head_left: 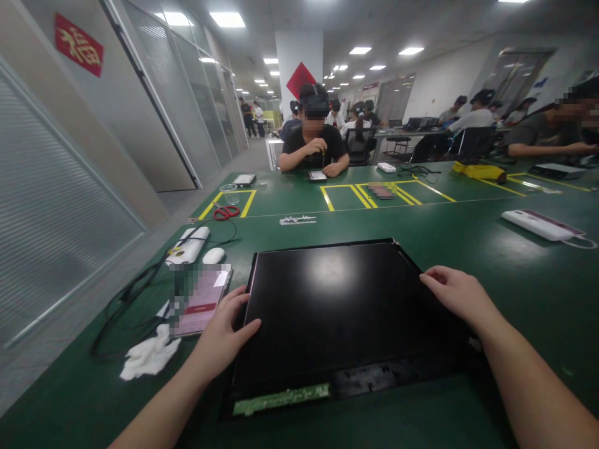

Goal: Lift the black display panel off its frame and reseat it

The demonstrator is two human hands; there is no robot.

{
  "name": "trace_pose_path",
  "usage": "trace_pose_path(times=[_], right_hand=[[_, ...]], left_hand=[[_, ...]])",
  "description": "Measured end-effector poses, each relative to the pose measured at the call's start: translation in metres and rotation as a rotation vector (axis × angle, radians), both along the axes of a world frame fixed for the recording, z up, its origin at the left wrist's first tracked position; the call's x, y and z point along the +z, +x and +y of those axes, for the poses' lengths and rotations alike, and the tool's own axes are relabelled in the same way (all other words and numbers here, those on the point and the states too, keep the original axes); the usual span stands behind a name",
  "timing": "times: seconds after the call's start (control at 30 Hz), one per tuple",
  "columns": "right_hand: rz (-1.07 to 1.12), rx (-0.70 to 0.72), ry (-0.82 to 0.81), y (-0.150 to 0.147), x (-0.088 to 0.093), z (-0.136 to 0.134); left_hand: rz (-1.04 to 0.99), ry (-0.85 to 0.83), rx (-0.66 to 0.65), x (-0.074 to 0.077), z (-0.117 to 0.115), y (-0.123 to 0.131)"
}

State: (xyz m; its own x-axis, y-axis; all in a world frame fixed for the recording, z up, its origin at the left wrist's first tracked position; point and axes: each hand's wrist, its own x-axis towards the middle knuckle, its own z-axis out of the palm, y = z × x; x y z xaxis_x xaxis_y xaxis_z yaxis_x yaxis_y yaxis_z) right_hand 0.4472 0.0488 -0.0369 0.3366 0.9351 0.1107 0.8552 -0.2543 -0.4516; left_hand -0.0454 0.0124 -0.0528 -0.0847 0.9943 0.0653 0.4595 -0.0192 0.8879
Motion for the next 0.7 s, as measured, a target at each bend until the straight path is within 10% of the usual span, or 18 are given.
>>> trace_pose_path(times=[0.7], right_hand=[[0.007,-0.012,-0.057,0.0,0.004,0.0]], left_hand=[[0.251,0.012,-0.065,0.012,-0.005,0.006]])
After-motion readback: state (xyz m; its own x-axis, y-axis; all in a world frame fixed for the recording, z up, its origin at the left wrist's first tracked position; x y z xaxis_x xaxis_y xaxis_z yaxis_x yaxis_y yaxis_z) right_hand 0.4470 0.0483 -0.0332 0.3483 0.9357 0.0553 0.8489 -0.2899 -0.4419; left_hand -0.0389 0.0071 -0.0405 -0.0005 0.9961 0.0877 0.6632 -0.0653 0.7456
